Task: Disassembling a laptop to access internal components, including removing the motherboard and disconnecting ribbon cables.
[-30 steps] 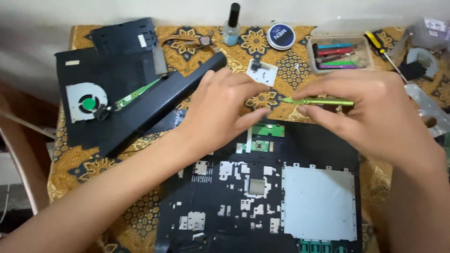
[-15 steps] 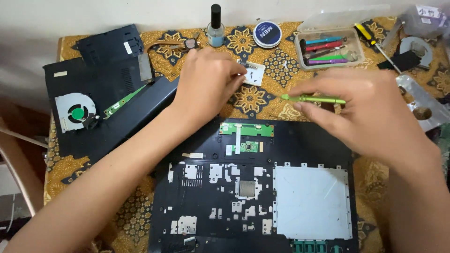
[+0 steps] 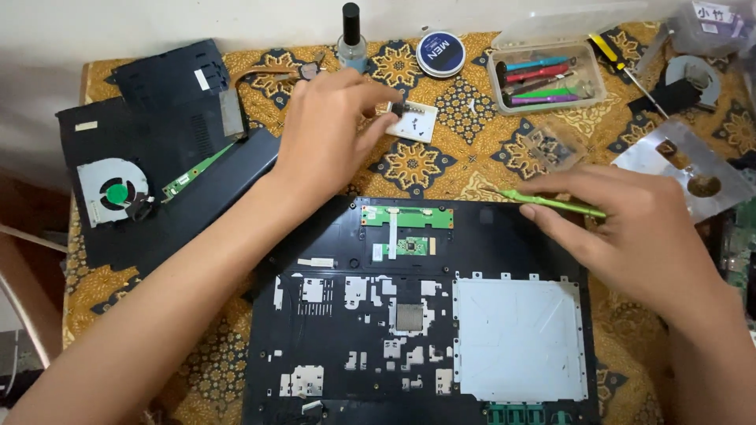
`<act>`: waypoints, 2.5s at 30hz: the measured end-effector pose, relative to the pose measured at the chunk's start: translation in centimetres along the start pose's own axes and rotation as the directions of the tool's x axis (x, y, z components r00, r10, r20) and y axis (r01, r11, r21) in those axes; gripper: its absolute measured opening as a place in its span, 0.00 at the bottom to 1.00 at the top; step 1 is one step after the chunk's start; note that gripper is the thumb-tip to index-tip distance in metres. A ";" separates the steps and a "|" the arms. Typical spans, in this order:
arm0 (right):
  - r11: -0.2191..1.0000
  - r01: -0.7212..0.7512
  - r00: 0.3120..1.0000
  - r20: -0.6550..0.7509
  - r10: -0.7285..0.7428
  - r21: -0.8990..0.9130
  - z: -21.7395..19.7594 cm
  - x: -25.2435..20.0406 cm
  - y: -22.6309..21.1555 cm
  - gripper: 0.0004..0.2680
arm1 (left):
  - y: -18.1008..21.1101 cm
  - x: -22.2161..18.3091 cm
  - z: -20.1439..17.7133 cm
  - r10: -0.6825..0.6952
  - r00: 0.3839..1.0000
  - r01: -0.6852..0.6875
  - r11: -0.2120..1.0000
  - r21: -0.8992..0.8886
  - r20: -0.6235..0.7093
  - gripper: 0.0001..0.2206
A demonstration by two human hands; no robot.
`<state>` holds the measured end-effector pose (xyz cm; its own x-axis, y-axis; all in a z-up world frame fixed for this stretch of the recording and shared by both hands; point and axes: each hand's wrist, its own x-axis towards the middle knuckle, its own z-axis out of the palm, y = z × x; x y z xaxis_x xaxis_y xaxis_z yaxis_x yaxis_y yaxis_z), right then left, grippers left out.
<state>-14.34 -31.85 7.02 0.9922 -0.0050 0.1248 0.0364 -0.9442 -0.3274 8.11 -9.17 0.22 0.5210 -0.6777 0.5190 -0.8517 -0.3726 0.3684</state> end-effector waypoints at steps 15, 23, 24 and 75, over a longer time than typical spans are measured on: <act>0.994 -0.067 0.998 -0.024 0.066 -0.086 3.6 -3.6 1.3 0.08 | 3.8 -8.5 -6.6 -0.039 0.927 0.093 0.987 -0.131 0.372 0.21; 0.955 -0.105 0.981 0.127 0.145 -0.277 3.2 -2.1 -1.2 0.13 | 3.0 -8.6 -5.2 0.000 0.944 0.045 0.990 -0.130 0.329 0.16; 0.976 -0.040 0.990 0.127 0.068 -0.214 3.1 -1.7 -1.5 0.14 | 3.0 -8.5 -5.1 0.002 0.944 0.040 0.992 -0.123 0.329 0.15; 0.832 0.028 0.999 -0.039 -0.008 0.554 4.7 -0.8 -1.5 0.14 | 4.2 -8.2 -8.3 -0.117 0.929 0.293 0.811 -0.506 0.351 0.10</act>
<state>-14.61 -28.90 2.99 0.9864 -0.0107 0.1639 0.1244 -0.6030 -0.7880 0.72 0.14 3.90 0.5638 -0.8086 0.1683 -0.5094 -0.1801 0.8415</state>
